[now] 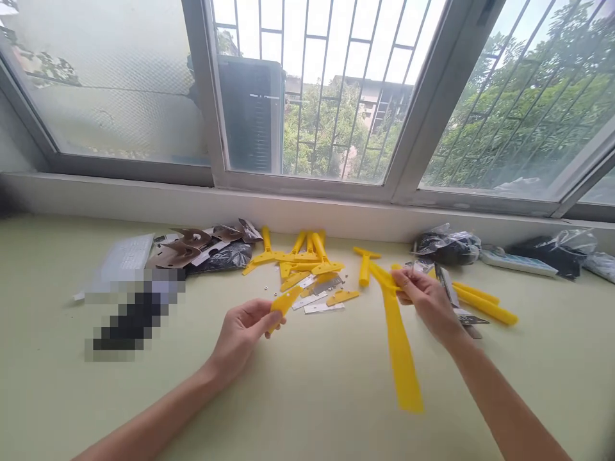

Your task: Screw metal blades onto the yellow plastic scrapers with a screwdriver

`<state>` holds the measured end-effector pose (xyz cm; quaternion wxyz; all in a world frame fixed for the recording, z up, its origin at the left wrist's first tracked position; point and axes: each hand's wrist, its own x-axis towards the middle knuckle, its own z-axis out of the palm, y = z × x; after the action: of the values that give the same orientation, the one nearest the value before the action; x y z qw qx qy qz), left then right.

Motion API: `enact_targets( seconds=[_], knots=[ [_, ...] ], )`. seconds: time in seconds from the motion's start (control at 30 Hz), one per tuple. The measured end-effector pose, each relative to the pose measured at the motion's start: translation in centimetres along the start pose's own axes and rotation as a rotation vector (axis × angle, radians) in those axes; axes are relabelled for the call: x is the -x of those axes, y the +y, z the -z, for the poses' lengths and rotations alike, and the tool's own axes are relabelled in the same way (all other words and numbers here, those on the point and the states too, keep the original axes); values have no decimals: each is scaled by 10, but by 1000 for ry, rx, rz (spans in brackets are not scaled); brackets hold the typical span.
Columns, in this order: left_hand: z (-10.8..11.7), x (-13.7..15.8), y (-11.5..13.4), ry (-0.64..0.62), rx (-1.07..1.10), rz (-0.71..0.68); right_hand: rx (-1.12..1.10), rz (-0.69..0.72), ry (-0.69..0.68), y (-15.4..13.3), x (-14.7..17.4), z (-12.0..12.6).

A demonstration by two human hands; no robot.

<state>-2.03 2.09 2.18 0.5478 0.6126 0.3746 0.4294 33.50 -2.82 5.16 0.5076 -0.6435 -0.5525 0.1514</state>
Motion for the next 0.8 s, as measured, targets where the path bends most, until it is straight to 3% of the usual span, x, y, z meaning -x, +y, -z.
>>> enact_targets(
  seconds=[0.07,0.13,0.2,0.27,0.43,0.57,0.67,0.8],
  knots=[
    [-8,6,3,-50,36,60,-48,-16,-234,-3,10,-36],
    [-14,8,3,-81,52,111,-81,-21,-366,-7,20,-68],
    [-16,7,2,-103,63,152,-98,-29,-389,-10,28,-90],
    [-17,6,0,-125,57,180,-100,-52,-324,-12,34,-103],
    [-15,11,-6,-117,-152,157,-84,-96,-152,-10,50,-103],
    [-14,15,-8,-95,-306,39,-122,-92,-212,-8,62,-91],
    [-21,7,-10,21,-390,-97,-148,-85,-293,-8,65,-87],
    [-38,-13,-12,97,-307,-140,-61,58,-349,-12,73,-85]
  ],
)
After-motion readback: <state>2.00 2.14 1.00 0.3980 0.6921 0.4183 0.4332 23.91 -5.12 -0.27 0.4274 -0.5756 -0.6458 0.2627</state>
